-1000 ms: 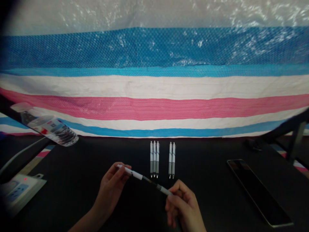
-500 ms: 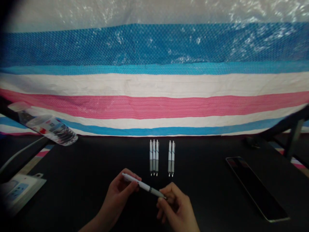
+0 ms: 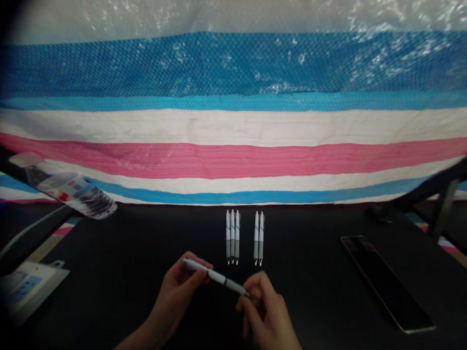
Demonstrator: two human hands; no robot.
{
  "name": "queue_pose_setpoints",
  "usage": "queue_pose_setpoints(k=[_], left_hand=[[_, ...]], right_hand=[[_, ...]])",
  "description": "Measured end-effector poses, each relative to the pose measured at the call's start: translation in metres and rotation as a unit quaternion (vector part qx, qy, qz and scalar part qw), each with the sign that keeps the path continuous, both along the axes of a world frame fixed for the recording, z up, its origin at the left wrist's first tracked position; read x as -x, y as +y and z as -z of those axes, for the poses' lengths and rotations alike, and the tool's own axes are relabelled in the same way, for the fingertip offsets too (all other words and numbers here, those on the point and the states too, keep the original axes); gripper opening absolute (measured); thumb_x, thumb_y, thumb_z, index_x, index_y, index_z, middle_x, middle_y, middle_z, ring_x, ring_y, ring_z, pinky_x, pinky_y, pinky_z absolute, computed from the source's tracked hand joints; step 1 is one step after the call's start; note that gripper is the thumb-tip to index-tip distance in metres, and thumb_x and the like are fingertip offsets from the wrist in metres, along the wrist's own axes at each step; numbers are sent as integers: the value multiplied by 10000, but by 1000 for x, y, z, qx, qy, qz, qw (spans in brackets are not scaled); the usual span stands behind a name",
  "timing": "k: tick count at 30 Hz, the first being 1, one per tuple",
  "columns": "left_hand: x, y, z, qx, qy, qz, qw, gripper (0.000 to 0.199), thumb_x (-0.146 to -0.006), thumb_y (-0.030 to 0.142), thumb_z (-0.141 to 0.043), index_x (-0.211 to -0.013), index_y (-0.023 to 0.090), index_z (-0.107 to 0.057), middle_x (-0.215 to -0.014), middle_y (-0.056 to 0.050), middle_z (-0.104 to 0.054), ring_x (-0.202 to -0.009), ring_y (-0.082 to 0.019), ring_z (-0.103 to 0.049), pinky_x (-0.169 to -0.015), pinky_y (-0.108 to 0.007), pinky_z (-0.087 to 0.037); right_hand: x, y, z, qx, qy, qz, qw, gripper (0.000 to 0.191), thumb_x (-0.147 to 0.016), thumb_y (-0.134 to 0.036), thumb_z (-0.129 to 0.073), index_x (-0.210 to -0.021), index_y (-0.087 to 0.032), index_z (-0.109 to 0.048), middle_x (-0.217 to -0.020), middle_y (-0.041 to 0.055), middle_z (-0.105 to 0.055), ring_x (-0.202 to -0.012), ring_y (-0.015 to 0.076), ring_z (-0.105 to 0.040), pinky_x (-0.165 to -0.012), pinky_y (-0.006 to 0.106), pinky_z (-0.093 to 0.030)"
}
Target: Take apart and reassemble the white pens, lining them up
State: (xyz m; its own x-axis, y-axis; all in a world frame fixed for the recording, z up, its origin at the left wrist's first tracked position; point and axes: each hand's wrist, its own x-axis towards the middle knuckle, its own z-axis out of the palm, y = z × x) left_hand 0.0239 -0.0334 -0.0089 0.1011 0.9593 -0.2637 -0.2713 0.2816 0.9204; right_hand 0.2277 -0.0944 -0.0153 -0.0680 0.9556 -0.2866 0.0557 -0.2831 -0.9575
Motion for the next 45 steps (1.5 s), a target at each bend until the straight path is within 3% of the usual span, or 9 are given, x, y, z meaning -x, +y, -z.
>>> queue_pose_setpoints(k=[3,8,10,13,18,28,34,40,45], left_hand=[[-1,0,0,6,-7,9,1000,195,-741,310,-862,-793,173,-732,-825,-61,-737,-744,-185,-651,-689,-264,-519],[-1,0,1,10,-10,13,1000,199,-756,320,-853,-792,169,-727,-818,-50,-728,-736,-167,-640,-686,-247,-513],[0,-1,3,9,-10,17,1000,197,-766,325,-845,-802,171,-728,-830,-46,-727,-750,-165,-640,-691,-243,-511],[0,-1,4,4,-11,24,1000,199,-778,338,-835,-814,174,-728,-811,-28,-714,-729,-149,-625,-678,-229,-501],[0,-1,3,5,-12,22,1000,201,-775,333,-838,-809,172,-722,-809,-25,-717,-720,-141,-618,-675,-224,-492],[-2,-2,5,-25,-39,43,998,150,-820,304,-803,-858,182,-725,-858,-42,-745,-836,-185,-680,-774,-266,-524],[-8,6,-5,-30,-55,39,997,237,-816,352,-802,-945,176,-710,-853,-49,-751,-782,-204,-727,-736,-295,-569],[-8,14,-10,-46,-20,61,997,644,-780,346,-824,-1330,216,-516,-797,-32,-766,-660,-200,-728,-637,-297,-578],[-9,14,-11,-26,-14,67,997,475,-775,335,-822,-1160,210,-573,-784,-31,-766,-653,-194,-727,-622,-287,-578]], right_hand=[[-1,1,0,-4,-21,-36,999,537,-943,-694,-457,-787,-190,-560,-628,21,-645,-444,106,-585,-409,192,-357],[-2,1,2,-15,-18,-17,1000,513,-893,-708,-540,-1002,-207,-560,-752,28,-681,-460,113,-589,-409,197,-373],[-3,2,1,-24,-34,-4,999,478,-886,-689,-572,-924,-213,-545,-739,10,-655,-464,109,-585,-418,197,-377],[-5,1,-2,-44,-48,-62,996,515,-985,-640,-412,-786,-193,-571,-667,17,-628,-509,124,-601,-474,215,-407],[-7,0,1,-58,-101,-77,990,452,-983,-626,-432,-959,-198,-574,-699,0,-615,-518,123,-567,-482,213,-396],[-7,-1,6,-40,-126,-117,984,540,-985,-620,-397,-674,-196,-523,-566,-31,-482,-493,112,-465,-464,223,-309],[-1,1,1,-85,-175,-158,968,306,-984,-436,-466,-1008,-179,-629,-636,-21,-580,-561,137,-534,-543,241,-363],[-1,-2,4,-97,-161,-126,974,336,-997,-405,-424,-1127,-166,-621,-638,-10,-619,-557,148,-570,-535,242,-392],[1,-1,3,-104,-159,-117,975,311,-1003,-394,-424,-1087,-177,-631,-625,-15,-624,-546,144,-570,-530,240,-384]])
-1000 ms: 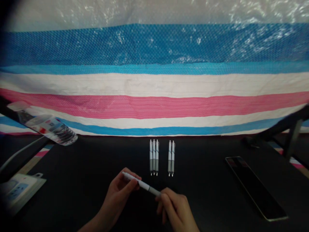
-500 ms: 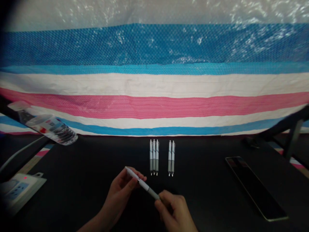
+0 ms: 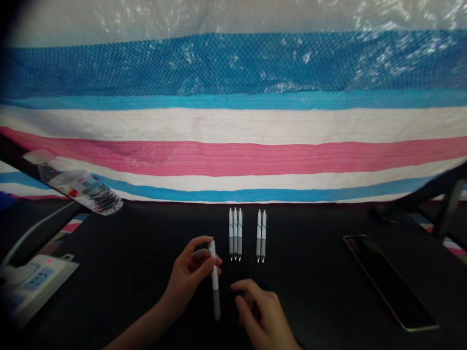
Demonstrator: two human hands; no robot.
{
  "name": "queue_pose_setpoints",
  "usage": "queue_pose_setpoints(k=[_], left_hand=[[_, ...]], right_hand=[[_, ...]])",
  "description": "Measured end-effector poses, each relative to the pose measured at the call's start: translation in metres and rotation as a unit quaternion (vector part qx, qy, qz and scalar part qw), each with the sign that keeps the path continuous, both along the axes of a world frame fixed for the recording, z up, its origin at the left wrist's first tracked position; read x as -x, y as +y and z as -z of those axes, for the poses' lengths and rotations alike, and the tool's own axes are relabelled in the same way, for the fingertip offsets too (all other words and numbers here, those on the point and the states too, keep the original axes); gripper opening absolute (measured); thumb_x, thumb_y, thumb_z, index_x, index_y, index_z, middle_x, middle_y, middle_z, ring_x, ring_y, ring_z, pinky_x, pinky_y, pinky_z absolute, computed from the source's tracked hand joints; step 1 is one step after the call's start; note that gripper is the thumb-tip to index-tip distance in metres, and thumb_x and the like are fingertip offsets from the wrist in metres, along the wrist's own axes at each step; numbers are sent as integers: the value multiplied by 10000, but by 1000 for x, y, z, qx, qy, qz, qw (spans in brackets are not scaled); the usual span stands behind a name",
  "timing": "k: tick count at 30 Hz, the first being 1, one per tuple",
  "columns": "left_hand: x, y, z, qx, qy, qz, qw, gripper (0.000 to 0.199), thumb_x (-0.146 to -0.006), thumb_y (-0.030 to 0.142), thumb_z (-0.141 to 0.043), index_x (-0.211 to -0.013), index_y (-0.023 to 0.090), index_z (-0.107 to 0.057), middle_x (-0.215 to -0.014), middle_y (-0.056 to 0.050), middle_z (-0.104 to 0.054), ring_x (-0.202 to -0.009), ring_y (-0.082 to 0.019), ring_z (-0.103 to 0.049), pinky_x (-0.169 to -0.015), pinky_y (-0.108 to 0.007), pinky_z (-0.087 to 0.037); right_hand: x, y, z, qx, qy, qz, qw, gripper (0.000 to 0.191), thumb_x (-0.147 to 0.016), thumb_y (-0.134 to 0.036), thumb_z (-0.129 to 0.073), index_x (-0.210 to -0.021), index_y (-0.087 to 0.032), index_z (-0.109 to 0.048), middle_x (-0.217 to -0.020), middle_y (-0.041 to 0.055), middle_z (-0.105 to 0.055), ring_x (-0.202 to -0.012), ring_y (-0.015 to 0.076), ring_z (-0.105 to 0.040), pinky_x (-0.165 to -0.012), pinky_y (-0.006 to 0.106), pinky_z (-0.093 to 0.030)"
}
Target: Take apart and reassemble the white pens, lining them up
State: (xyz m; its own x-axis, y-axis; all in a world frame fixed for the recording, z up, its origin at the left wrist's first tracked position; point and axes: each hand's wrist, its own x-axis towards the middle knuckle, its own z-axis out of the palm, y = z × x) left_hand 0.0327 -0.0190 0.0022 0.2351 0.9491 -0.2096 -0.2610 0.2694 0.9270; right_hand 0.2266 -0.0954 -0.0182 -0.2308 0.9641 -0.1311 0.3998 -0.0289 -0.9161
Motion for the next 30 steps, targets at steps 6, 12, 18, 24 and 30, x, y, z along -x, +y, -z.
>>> queue_pose_setpoints(k=[6,12,18,24,30], left_hand=[[0,0,3,1,-3,-15,1000,519,-772,324,-821,-1208,215,-561,-807,-32,-771,-676,-186,-732,-625,-265,-570],[1,1,5,10,3,-17,1000,503,-791,312,-806,-1208,192,-552,-804,-40,-775,-674,-181,-726,-615,-256,-564],[2,1,2,15,0,-27,1000,570,-768,310,-823,-1243,213,-523,-809,-34,-778,-687,-195,-736,-630,-276,-578],[2,2,3,21,4,-32,999,516,-763,324,-825,-1185,201,-557,-802,-36,-776,-673,-191,-732,-621,-276,-586],[1,3,2,31,1,-39,999,518,-756,321,-829,-1171,207,-540,-786,-23,-770,-678,-196,-733,-625,-284,-592]], right_hand=[[1,1,-2,-14,8,9,1000,321,-1007,-391,-417,-1061,-167,-640,-621,-11,-628,-560,151,-588,-556,248,-402],[1,1,-1,-16,6,12,1000,308,-1008,-382,-425,-1052,-173,-647,-611,-16,-629,-556,149,-596,-563,245,-411],[2,2,-5,-9,10,12,1000,326,-1008,-420,-422,-1027,-178,-640,-602,-18,-611,-552,153,-595,-557,249,-415],[1,1,-3,-11,8,12,1000,317,-1008,-405,-421,-1026,-179,-642,-603,-22,-605,-549,148,-583,-556,249,-406],[1,1,-4,-13,5,14,1000,318,-1008,-394,-419,-1024,-169,-644,-605,-17,-614,-546,146,-579,-545,247,-393]])
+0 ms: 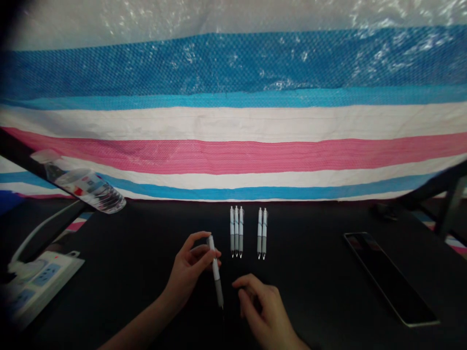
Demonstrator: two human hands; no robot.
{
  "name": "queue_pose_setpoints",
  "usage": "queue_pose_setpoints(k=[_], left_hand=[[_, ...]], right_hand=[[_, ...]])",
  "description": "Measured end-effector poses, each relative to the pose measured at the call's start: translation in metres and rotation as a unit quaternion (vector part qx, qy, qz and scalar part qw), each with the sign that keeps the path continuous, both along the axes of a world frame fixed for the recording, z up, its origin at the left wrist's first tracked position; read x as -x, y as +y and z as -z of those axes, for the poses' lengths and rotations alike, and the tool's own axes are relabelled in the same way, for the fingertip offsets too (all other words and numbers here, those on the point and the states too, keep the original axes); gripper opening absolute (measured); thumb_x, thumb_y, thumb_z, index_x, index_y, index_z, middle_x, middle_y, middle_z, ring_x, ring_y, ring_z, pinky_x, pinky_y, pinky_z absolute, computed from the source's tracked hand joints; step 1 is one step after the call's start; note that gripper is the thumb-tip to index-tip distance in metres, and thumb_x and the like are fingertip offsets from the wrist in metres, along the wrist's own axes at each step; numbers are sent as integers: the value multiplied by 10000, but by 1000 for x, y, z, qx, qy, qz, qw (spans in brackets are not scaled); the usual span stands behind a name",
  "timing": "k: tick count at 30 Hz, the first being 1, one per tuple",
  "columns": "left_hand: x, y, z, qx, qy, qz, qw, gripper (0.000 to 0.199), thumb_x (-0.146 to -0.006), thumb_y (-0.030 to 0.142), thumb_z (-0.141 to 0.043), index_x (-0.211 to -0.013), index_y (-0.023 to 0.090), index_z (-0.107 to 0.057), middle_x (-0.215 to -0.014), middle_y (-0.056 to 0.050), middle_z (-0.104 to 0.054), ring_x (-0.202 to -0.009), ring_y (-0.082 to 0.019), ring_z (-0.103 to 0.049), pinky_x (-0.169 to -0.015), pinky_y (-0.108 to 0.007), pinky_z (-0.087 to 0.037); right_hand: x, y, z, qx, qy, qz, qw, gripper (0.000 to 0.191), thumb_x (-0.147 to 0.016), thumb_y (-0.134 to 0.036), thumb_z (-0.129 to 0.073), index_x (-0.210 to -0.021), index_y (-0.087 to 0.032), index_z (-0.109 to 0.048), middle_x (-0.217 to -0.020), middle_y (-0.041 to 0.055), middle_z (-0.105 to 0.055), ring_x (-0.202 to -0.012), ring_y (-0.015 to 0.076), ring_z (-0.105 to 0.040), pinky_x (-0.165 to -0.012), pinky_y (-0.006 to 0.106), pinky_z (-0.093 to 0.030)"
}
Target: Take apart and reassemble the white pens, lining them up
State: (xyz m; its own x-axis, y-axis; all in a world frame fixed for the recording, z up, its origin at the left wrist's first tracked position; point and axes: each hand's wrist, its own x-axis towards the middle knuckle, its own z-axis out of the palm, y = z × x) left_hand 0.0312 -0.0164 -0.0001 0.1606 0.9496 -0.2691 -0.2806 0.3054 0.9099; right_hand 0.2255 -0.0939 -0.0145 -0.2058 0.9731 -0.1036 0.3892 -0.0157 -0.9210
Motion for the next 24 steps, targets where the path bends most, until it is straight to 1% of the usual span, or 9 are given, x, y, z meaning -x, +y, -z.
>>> queue_pose_setpoints(k=[5,9,11,13,14,16,19,21,24], left_hand=[[-1,4,-6,4,13,-21,1000,574,-740,356,-835,-1206,209,-534,-818,-32,-778,-702,-205,-743,-644,-291,-600],[-1,15,-10,-15,35,1,999,640,-726,362,-836,-1264,208,-526,-781,-13,-754,-699,-207,-737,-637,-300,-607],[-2,28,-9,-44,58,14,997,603,-735,356,-821,-1248,202,-545,-756,3,-724,-686,-202,-729,-633,-310,-614],[-4,43,-6,-89,104,17,990,552,-738,359,-809,-1217,209,-578,-771,15,-690,-662,-192,-713,-592,-296,-607],[-6,52,-3,-119,142,19,983,530,-729,356,-814,-1194,209,-607,-790,14,-679,-638,-179,-697,-562,-276,-593],[-10,68,1,-168,211,9,963,512,-699,352,-830,-1154,202,-650,-759,30,-640,-553,-146,-649,-512,-245,-554],[-18,86,6,-184,230,1,956,507,-669,322,-845,-1133,204,-678,-769,33,-624,-532,-134,-632,-511,-240,-534],[-22,90,7,-185,234,-1,954,511,-680,316,-833,-1152,202,-674,-783,28,-631,-539,-138,-645,-532,-247,-534],[-21,85,5,-180,241,0,954,487,-724,326,-791,-1172,186,-660,-831,-1,-665,-603,-165,-692,-606,-284,-559]], right_hand=[[1,2,-2,10,13,8,1000,338,-1010,-422,-423,-1021,-174,-653,-601,-20,-607,-551,142,-570,-551,250,-391],[1,3,-2,9,18,10,1000,355,-1008,-436,-424,-1027,-168,-656,-589,-22,-597,-537,139,-547,-540,249,-374],[1,3,-2,10,21,10,1000,361,-1003,-448,-429,-1026,-167,-654,-587,-25,-587,-527,135,-531,-528,245,-361],[1,3,-2,12,23,14,1000,366,-999,-462,-434,-1027,-172,-656,-587,-30,-578,-518,129,-514,-518,241,-348],[1,3,-1,12,24,15,1000,367,-999,-468,-436,-1025,-175,-657,-587,-32,-575,-517,127,-508,-516,241,-343],[1,3,-1,11,26,16,999,370,-1000,-471,-436,-1020,-175,-658,-586,-32,-572,-520,126,-501,-520,242,-340],[0,3,0,6,29,12,999,376,-1002,-464,-433,-1015,-162,-656,-572,-34,-566,-509,123,-485,-520,240,-343],[0,2,0,2,31,9,999,369,-1003,-455,-429,-1016,-161,-653,-563,-37,-565,-491,118,-472,-505,234,-343],[-3,3,-2,-18,15,11,1000,333,-1010,-404,-418,-1013,-168,-652,-566,-33,-582,-487,124,-509,-497,228,-377]])
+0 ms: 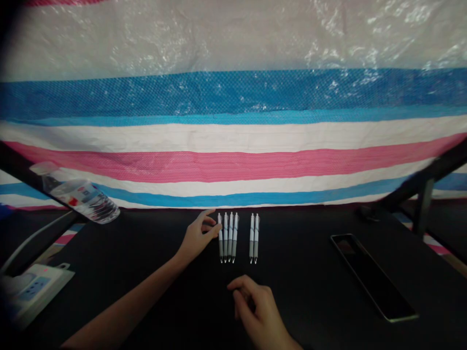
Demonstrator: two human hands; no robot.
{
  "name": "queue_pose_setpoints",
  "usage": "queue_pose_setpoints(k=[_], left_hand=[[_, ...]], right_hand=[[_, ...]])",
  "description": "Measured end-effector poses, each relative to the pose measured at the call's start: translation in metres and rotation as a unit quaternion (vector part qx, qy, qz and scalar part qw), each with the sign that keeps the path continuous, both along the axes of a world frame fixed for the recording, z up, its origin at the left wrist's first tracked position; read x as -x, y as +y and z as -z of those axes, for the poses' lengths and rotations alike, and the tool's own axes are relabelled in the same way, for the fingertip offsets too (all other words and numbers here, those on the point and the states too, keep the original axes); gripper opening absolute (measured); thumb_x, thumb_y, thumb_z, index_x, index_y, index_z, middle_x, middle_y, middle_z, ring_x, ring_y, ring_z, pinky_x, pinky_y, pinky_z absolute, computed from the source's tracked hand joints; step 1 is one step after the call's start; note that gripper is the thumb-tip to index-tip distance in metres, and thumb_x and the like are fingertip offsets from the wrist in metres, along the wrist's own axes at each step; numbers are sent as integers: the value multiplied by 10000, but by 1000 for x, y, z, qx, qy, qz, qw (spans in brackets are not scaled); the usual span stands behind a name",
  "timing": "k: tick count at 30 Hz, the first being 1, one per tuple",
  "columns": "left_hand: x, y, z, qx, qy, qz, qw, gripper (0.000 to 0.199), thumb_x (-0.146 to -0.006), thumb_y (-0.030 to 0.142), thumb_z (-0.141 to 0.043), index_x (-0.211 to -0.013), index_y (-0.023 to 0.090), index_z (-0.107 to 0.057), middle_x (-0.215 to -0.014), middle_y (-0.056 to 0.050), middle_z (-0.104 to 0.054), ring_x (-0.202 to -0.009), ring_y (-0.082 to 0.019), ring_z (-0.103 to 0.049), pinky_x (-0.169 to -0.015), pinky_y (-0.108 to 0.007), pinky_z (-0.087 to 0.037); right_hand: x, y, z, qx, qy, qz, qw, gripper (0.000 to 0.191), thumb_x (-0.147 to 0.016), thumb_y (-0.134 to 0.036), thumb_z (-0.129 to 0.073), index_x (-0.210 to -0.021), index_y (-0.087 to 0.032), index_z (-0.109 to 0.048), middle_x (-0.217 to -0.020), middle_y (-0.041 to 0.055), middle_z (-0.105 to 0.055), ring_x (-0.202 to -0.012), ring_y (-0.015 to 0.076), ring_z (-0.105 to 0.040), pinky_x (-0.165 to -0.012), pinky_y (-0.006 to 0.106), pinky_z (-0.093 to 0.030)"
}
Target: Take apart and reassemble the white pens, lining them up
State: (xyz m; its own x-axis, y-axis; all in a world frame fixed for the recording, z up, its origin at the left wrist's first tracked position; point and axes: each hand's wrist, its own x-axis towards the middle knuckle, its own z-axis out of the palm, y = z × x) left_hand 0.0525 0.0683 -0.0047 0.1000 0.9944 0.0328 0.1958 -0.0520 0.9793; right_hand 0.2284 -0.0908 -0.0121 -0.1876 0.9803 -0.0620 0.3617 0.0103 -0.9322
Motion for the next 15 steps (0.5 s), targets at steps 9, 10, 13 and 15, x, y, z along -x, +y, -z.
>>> queue_pose_setpoints(k=[9,10,13,15], left_hand=[[26,-71,-13,111,-62,51,991,358,-792,327,-740,-1119,191,-690,-1065,-115,-727,-931,-274,-735,-847,-410,-580],[27,-79,-13,122,-67,54,989,343,-788,323,-746,-1102,196,-699,-1054,-116,-732,-923,-279,-732,-835,-409,-581],[24,-99,-13,134,-82,60,986,278,-790,320,-740,-1040,201,-715,-1003,-108,-740,-899,-272,-726,-818,-383,-578],[22,-107,-12,129,-81,59,987,253,-806,327,-723,-1028,206,-710,-985,-98,-740,-891,-262,-723,-829,-374,-573]], right_hand=[[-31,21,7,-334,-380,-9,862,445,-944,-48,-384,-1330,-152,-580,-1239,149,-700,-1202,284,-617,-964,439,-536],[-33,24,10,-353,-423,-18,834,452,-942,-44,-397,-1342,-151,-577,-1286,145,-684,-1256,302,-579,-992,471,-515],[-34,29,20,-371,-481,-32,794,376,-971,-90,-452,-1299,-172,-618,-1294,111,-691,-1256,332,-562,-1020,533,-463],[-32,29,21,-369,-485,-24,792,325,-988,-115,-471,-1256,-181,-643,-1247,97,-714,-1196,328,-587,-1023,549,-439]])
